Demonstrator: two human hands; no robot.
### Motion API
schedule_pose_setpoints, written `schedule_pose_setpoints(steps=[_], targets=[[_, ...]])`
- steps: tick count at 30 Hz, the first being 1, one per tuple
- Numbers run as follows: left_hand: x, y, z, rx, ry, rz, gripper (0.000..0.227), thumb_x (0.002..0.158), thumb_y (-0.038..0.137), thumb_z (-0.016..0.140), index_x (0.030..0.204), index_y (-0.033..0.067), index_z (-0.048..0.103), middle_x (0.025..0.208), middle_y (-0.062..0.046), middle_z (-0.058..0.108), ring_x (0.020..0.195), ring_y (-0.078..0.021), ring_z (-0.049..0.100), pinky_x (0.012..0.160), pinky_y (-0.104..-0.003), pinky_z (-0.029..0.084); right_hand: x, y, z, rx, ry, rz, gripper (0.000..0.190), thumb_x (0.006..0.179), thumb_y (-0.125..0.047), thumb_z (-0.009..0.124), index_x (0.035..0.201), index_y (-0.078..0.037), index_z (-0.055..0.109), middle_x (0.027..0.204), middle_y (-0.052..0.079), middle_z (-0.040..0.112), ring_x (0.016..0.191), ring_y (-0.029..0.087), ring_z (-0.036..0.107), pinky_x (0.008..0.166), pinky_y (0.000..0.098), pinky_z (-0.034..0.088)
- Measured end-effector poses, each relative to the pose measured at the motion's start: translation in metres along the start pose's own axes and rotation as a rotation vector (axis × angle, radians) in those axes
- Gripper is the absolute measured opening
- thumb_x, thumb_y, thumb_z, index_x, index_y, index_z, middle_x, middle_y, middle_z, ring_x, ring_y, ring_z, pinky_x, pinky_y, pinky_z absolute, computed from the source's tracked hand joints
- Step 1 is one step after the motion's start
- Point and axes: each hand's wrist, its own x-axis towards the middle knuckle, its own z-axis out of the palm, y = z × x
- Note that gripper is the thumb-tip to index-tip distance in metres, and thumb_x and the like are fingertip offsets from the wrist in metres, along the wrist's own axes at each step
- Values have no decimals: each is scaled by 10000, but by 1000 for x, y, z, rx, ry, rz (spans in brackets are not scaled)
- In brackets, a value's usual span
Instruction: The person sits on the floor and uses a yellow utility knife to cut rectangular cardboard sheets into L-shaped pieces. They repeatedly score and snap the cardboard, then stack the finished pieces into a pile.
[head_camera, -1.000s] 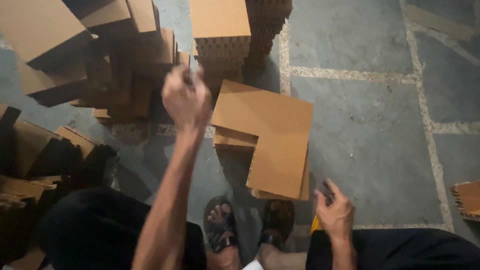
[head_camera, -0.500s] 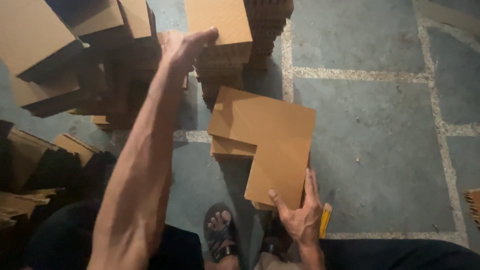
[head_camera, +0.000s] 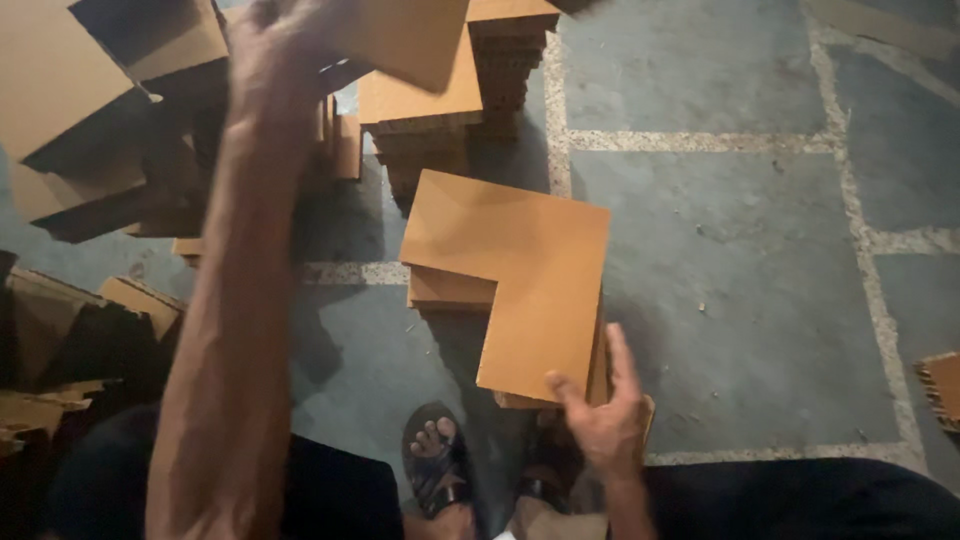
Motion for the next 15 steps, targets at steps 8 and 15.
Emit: schedule_pose_setpoints(steps=[8, 15], targets=[[-36, -1, 2, -58, -400, -38, 345, 1093, 289, 667, 1300, 13, 673, 1164, -43, 663, 1058, -141, 653, 928, -293, 537, 7, -13, -73, 1121, -177, -51, 1085, 950, -528, 701, 1682, -68, 46, 1680, 272, 273, 1473, 439, 396, 1173, 594, 377], [-66, -33, 60, 348, -254, -444, 523, 789, 459, 799, 1102, 39, 784, 1012, -87, 774, 842, -183, 709, 743, -330, 559, 0, -43, -50, 697, -184, -19, 905, 944, -277, 709, 1604, 101, 218, 1631, 275, 384, 1470, 373, 440, 1178, 482, 398]])
